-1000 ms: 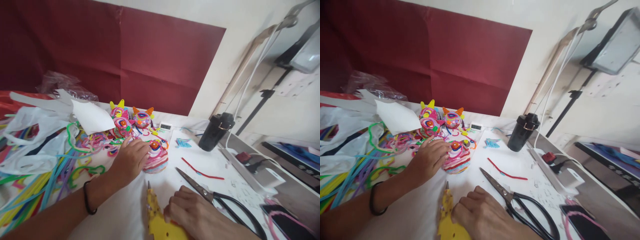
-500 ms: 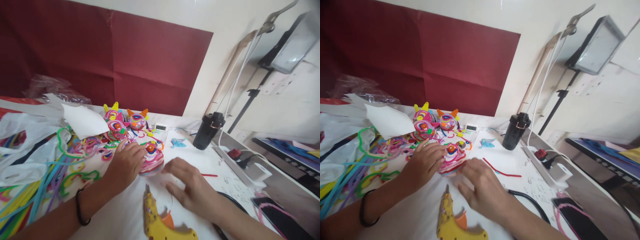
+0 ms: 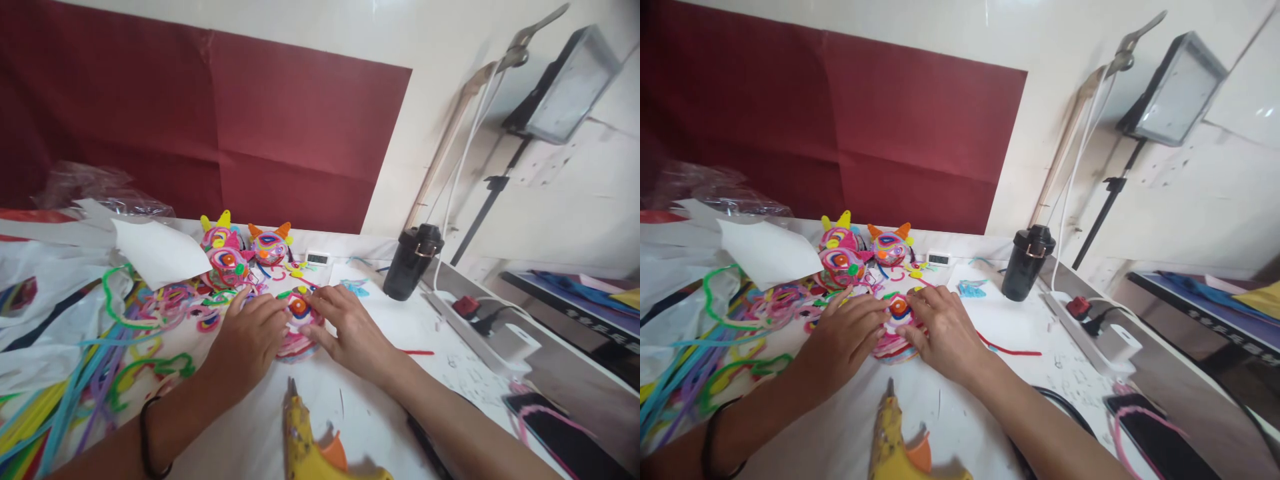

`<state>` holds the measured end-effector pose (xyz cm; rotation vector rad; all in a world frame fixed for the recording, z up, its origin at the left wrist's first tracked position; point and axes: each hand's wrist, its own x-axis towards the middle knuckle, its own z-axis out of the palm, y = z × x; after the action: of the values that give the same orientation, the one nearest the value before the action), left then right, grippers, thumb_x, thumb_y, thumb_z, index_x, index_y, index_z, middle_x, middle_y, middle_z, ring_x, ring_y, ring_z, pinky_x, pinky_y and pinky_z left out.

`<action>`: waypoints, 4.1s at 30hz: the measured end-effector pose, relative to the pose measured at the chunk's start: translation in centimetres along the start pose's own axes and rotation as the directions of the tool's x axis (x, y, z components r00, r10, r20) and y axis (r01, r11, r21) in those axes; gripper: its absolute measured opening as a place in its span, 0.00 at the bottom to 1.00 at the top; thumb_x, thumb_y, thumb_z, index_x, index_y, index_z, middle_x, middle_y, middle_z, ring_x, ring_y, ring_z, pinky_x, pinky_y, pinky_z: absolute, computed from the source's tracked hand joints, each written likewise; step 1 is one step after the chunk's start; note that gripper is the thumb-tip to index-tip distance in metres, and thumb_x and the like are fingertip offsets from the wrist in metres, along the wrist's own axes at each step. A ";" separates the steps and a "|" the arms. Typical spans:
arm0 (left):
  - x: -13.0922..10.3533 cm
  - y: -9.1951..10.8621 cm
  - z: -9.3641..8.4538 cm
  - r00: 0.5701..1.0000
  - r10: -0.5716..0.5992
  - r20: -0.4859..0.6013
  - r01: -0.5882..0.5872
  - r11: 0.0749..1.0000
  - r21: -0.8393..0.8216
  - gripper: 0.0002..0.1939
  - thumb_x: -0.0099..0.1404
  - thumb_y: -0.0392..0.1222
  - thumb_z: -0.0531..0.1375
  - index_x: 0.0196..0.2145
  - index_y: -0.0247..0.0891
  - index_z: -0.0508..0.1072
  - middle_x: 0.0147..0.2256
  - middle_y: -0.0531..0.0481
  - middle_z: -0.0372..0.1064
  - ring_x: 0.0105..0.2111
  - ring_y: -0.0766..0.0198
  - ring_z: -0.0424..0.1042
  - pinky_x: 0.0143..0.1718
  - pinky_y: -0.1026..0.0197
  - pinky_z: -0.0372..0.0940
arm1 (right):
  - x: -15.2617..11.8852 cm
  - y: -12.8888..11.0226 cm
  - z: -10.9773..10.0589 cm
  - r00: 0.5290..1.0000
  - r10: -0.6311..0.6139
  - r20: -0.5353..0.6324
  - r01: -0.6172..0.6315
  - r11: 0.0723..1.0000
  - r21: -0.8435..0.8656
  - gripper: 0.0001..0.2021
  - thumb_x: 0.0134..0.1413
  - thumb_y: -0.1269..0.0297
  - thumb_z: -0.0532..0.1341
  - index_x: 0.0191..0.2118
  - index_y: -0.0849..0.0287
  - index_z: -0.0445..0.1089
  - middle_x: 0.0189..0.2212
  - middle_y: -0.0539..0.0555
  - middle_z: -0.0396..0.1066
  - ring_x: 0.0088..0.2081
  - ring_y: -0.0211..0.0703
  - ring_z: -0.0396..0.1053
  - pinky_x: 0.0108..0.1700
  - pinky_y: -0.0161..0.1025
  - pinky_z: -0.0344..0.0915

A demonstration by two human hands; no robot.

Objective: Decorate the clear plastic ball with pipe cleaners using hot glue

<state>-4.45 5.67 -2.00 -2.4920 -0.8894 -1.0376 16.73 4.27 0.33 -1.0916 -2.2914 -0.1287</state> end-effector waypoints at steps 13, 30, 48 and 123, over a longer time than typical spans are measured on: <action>-0.5 -0.5 0.5 0.997 -0.081 0.018 0.082 0.991 -0.107 0.09 0.70 0.37 0.52 0.46 0.40 0.68 0.44 0.47 0.76 0.48 0.53 0.72 0.59 0.41 0.53 | 0.0 0.4 0.4 1.000 -0.001 -0.005 0.001 0.999 0.038 0.17 0.64 0.55 0.59 0.52 0.60 0.71 0.47 0.61 0.72 0.46 0.53 0.66 0.47 0.51 0.63; -0.6 -0.7 0.7 0.997 -0.068 -0.024 0.066 0.992 -0.108 0.07 0.69 0.35 0.53 0.42 0.40 0.69 0.44 0.45 0.77 0.48 0.54 0.74 0.57 0.41 0.58 | -0.2 0.6 0.7 1.000 -0.002 -0.030 0.004 0.998 0.063 0.17 0.63 0.54 0.59 0.48 0.60 0.74 0.44 0.61 0.72 0.44 0.53 0.68 0.46 0.50 0.62; -0.3 -0.7 0.5 0.998 -0.049 -0.048 0.036 0.970 -0.239 0.06 0.67 0.33 0.54 0.41 0.38 0.68 0.43 0.43 0.74 0.47 0.56 0.72 0.51 0.51 0.67 | -0.1 0.3 0.3 0.999 0.033 -0.009 -0.032 0.996 0.080 0.16 0.65 0.53 0.57 0.48 0.58 0.74 0.45 0.61 0.72 0.46 0.53 0.68 0.44 0.49 0.61; -2.7 -1.4 3.5 0.999 0.021 -0.034 -0.037 0.825 -0.564 0.22 0.60 0.34 0.63 0.50 0.45 0.62 0.63 0.41 0.56 0.63 0.49 0.59 0.61 0.46 0.59 | -2.3 0.1 -0.8 0.974 -0.147 -0.172 0.168 0.979 0.117 0.10 0.60 0.71 0.59 0.47 0.62 0.71 0.40 0.60 0.74 0.41 0.49 0.69 0.44 0.48 0.62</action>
<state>-4.96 7.31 -6.33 -2.9378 -0.5854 -1.5000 18.29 2.52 -0.26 -0.8024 -2.2039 -0.1228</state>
